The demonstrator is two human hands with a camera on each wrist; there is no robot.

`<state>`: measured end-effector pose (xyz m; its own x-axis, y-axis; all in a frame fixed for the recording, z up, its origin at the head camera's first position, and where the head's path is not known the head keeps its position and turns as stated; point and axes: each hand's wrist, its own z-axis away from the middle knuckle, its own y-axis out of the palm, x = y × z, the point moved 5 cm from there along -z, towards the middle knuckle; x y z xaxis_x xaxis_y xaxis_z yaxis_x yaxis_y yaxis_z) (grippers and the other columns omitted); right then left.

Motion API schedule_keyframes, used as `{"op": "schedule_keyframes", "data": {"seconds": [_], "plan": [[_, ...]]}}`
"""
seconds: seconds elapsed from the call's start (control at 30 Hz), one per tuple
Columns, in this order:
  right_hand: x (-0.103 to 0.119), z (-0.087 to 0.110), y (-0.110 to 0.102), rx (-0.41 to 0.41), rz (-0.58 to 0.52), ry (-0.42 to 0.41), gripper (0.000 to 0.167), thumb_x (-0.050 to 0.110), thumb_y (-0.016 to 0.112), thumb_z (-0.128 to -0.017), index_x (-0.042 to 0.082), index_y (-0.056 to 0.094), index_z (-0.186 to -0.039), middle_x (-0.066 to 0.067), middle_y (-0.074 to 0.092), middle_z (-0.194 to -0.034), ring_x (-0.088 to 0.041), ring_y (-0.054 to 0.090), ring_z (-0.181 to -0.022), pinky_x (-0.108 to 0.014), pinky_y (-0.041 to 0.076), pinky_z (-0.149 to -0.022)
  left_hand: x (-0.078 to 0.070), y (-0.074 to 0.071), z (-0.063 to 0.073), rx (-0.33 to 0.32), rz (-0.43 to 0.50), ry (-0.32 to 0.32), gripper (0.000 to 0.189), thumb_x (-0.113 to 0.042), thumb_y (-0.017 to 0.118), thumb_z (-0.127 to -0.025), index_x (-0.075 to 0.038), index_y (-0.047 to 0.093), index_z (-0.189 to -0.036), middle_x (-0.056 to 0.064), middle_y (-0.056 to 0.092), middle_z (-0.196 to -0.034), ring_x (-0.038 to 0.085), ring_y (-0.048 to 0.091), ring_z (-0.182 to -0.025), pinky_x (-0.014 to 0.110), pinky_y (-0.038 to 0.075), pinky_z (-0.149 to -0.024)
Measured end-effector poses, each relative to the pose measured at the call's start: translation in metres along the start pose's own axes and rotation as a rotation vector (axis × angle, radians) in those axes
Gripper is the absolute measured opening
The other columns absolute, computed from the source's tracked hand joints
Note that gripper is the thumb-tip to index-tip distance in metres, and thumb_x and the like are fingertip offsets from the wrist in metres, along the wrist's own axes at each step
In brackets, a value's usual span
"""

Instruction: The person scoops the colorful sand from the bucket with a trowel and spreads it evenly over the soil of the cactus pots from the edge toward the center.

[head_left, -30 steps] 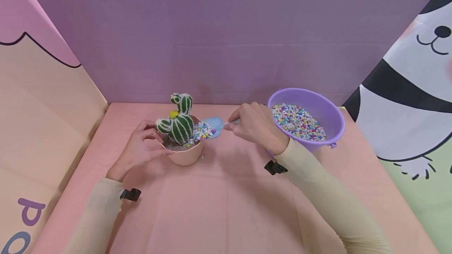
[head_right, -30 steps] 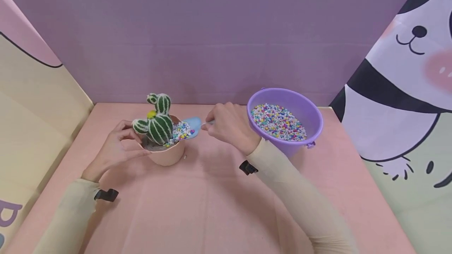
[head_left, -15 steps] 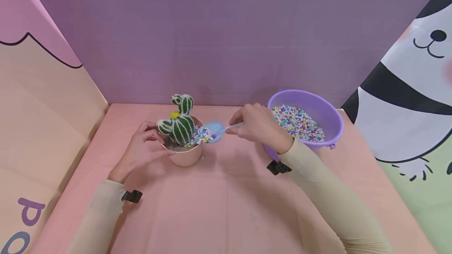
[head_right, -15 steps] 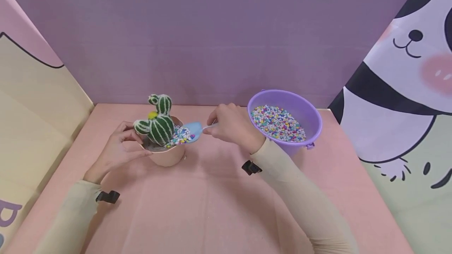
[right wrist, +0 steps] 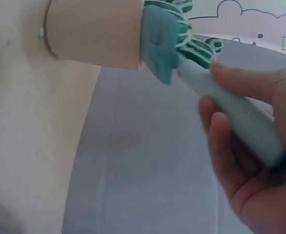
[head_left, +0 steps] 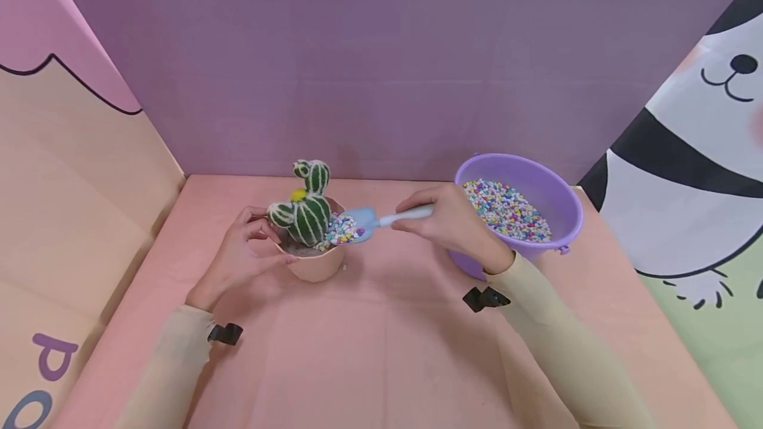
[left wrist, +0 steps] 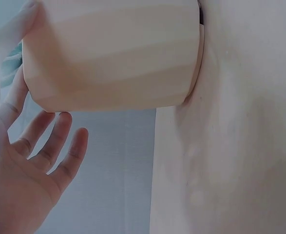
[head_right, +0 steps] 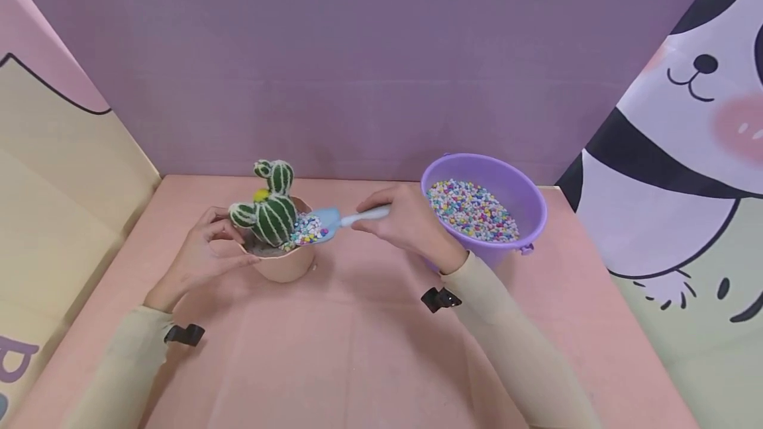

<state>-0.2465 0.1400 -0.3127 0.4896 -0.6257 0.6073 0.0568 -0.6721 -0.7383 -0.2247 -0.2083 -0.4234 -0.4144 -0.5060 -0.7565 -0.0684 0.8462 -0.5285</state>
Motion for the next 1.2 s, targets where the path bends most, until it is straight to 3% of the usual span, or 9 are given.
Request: {"op": "schedule_keyframes", "data": {"seconds": [0.23, 0.57, 0.77, 1.0, 1.1, 1.2], "plan": [[0.004, 0.003, -0.004, -0.104, 0.011, -0.067, 0.02, 0.025, 0.094, -0.078, 0.016, 0.087, -0.094, 0.002, 0.083, -0.09, -0.012, 0.068, -0.071, -0.023, 0.05, -0.063, -0.002, 0.0, 0.0, -0.008, 0.01, 0.007, 0.037, -0.013, 0.101, -0.068, -0.003, 0.068, -0.081, 0.01, 0.06, -0.134, 0.019, 0.054, -0.128, 0.043, 0.055, -0.095], [0.008, 0.003, -0.005, -0.118, 0.05, -0.079, 0.017, 0.027, 0.093, -0.08, 0.018, 0.088, -0.093, 0.003, 0.083, -0.09, -0.011, 0.068, -0.07, -0.023, 0.049, -0.063, -0.006, 0.004, 0.003, -0.024, 0.018, -0.045, 0.038, -0.016, 0.102, -0.068, -0.003, 0.068, -0.079, 0.013, 0.056, -0.132, 0.027, 0.053, -0.127, 0.051, 0.049, -0.098], [0.009, 0.003, -0.004, -0.116, 0.043, -0.071, 0.015, 0.026, 0.092, -0.08, 0.017, 0.088, -0.091, 0.003, 0.083, -0.088, -0.011, 0.067, -0.068, -0.024, 0.049, -0.061, -0.002, -0.002, 0.003, -0.005, -0.003, -0.016, 0.035, -0.015, 0.101, -0.07, -0.008, 0.073, -0.089, 0.01, 0.059, -0.141, 0.026, 0.053, -0.134, 0.047, 0.052, -0.097], [0.01, 0.004, -0.005, -0.104, 0.029, -0.057, 0.014, 0.026, 0.092, -0.08, 0.018, 0.088, -0.091, 0.003, 0.082, -0.086, -0.011, 0.067, -0.068, -0.025, 0.049, -0.06, 0.004, -0.003, 0.0, 0.012, 0.013, 0.035, 0.029, -0.01, 0.098, -0.073, -0.012, 0.075, -0.092, 0.007, 0.064, -0.142, 0.008, 0.054, -0.131, 0.035, 0.057, -0.091], [0.01, 0.004, -0.005, -0.106, 0.033, -0.054, 0.015, 0.026, 0.092, -0.08, 0.017, 0.088, -0.091, 0.002, 0.083, -0.086, -0.011, 0.068, -0.068, -0.025, 0.049, -0.06, 0.003, -0.001, -0.001, -0.001, 0.021, 0.034, 0.03, -0.01, 0.098, -0.072, -0.011, 0.073, -0.087, 0.006, 0.065, -0.138, -0.002, 0.052, -0.127, 0.035, 0.057, -0.09], [0.01, 0.005, -0.005, -0.107, 0.03, -0.048, 0.016, 0.024, 0.092, -0.08, 0.015, 0.088, -0.092, 0.001, 0.083, -0.087, -0.012, 0.068, -0.069, -0.025, 0.05, -0.061, 0.001, 0.0, 0.0, -0.011, 0.015, 0.023, 0.03, -0.009, 0.099, -0.07, -0.008, 0.071, -0.084, 0.006, 0.064, -0.136, 0.0, 0.051, -0.127, 0.039, 0.056, -0.09]]}}
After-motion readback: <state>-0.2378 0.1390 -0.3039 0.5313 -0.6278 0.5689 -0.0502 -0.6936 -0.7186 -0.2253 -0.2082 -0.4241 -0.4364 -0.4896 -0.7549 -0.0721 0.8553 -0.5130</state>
